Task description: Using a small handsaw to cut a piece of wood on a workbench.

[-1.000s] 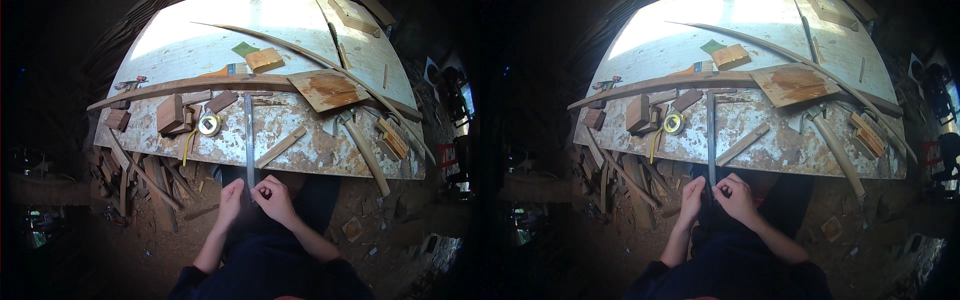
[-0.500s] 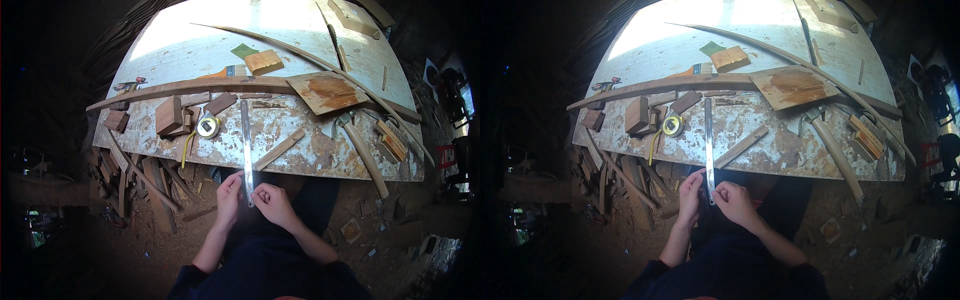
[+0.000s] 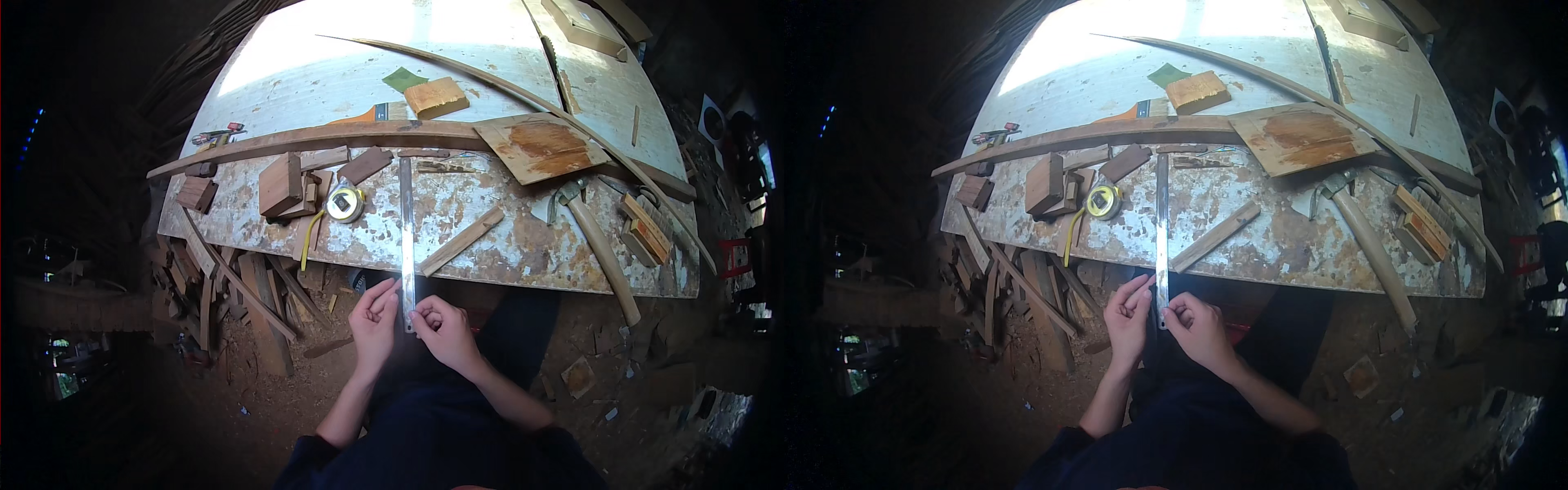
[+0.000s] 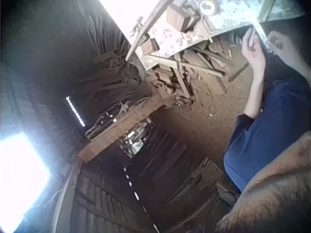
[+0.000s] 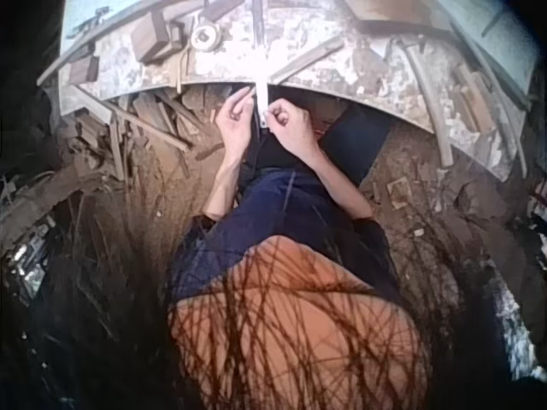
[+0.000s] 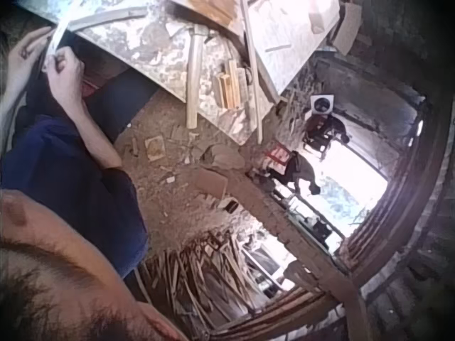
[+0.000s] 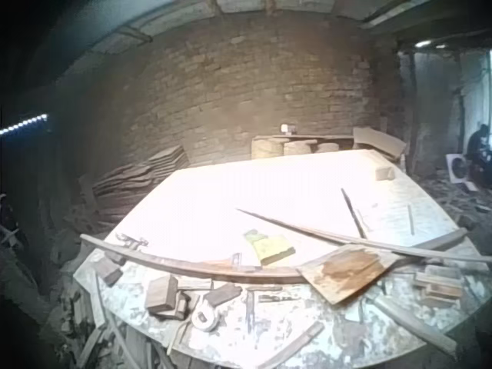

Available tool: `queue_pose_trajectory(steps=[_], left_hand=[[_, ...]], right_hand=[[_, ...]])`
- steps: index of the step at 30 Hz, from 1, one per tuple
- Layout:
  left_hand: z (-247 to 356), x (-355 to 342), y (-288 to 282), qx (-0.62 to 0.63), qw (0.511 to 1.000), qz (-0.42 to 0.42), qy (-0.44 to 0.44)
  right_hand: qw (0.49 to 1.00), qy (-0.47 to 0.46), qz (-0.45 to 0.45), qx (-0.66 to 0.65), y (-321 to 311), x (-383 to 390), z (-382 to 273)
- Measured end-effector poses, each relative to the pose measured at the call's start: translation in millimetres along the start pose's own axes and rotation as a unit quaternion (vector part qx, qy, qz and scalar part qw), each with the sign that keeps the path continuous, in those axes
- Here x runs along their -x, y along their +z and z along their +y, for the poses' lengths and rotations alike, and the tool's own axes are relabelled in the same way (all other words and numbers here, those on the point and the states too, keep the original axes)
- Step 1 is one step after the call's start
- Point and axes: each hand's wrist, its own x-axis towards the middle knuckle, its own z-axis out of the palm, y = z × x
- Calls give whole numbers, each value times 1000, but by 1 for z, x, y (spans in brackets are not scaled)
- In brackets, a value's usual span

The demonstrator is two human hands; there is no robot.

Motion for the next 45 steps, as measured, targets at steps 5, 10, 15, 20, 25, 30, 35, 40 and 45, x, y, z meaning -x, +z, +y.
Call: queue_pose_trajectory(steps=[5, 10, 15, 20, 25, 30, 35, 40, 45], left_hand=[[1, 0, -9, 35, 995, -22, -93], [6, 3, -1, 101, 988, -74, -89], [-5, 3, -14, 125, 978, -91, -139], [6, 3, -10, 160, 975, -51, -146], [-2, 0, -11, 105, 988, -5, -117], [4, 0, -3, 146, 979, -4, -143], [4, -2, -7, 272, 949, -23, -156], [2, 1, -9, 212, 963, -68, -151], [7, 3, -9, 160, 974, -68, -145]], right_hand=[[998, 24, 10, -65, 4, 3, 2], [999, 22, -2, -45, -1, 3, 3], [997, 42, -11, -67, -1, 2, 1], [993, 67, -17, -93, -3, 2, -5], [987, 98, -39, -122, 0, 4, -6], [989, 105, -68, -73, -2, 8, -18], [992, 88, -53, -75, -1, 11, -11], [992, 82, -79, -53, -4, 8, -13], [989, 68, -109, -73, -8, 9, -5]])
